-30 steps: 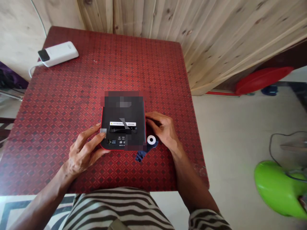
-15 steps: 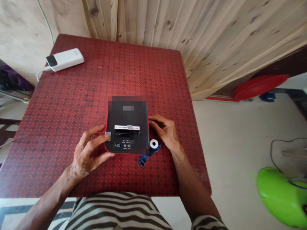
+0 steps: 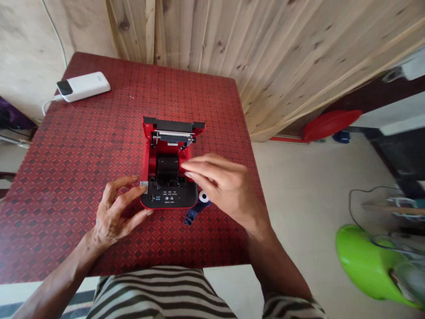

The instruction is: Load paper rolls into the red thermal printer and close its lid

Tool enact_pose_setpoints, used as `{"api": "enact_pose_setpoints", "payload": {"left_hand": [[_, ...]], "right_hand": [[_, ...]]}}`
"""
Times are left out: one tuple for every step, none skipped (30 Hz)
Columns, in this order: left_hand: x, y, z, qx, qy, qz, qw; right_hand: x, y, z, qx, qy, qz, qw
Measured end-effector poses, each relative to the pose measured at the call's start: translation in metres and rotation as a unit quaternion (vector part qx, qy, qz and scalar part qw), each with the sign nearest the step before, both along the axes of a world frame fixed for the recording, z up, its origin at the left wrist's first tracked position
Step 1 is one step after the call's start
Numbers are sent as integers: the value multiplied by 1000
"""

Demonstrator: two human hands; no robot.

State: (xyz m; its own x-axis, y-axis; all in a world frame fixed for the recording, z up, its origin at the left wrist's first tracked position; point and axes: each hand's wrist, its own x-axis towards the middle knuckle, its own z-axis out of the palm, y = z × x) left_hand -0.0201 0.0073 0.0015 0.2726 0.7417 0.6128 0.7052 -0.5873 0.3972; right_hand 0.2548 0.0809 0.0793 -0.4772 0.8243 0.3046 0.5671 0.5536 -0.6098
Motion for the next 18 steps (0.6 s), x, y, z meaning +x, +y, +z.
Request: {"api": "enact_pose_setpoints", "payload": {"left_hand": [[0,0,-1,3,6,0,1000],[0,-1,-2,10,12,0,1000],[0,-1,-4,18,18,0,1000],[-1,-1,-6,26,26,-1,999],[-1,-1,-8,30,36,-2,999],[-1,-1,-10,33,46,-2,998],[-1,-1,-11,32,55,-2,998],[-1,-1,-13,29,62,0,998],[-1,-2,-13,26,65,0,998],[-1,-2,-14,25,64,0,998],[-1,-2,-14,25,60,0,998],[-1,-2,-14,23,57,-2,998],[-1,-2,-13,20,54,-3,998],[-1,-2,-13,18,51,-5,999],[-1,-3,-13,16,49,-6,999],[-1,-3,-12,16,48,-6,999],[-1,-3,-12,17,47,-7,999],[0,-3,-12,19,47,-7,999]], "right_hand": [[-12,4,4,3,-57,28,998],[-24,10,6,0,-126,49,991],[-36,15,7,-7,-198,62,978],[-48,21,8,-13,-263,67,962],[-58,25,10,-17,-315,66,947],[-66,29,11,-17,-350,63,934],[-72,31,12,-16,-371,60,927],[-77,33,13,-17,-381,57,923],[-79,33,14,-17,-384,56,921],[-81,33,15,-16,-382,57,922],[-81,33,15,-17,-379,57,923],[-80,33,14,-17,-377,55,924],[-79,33,13,-17,-377,53,925],[-79,33,11,-18,-378,52,924],[-78,34,9,-18,-380,52,923],[-78,34,8,-16,-382,50,923],[-78,35,7,-14,-384,50,922],[-78,36,6,-14,-387,49,921]]}}
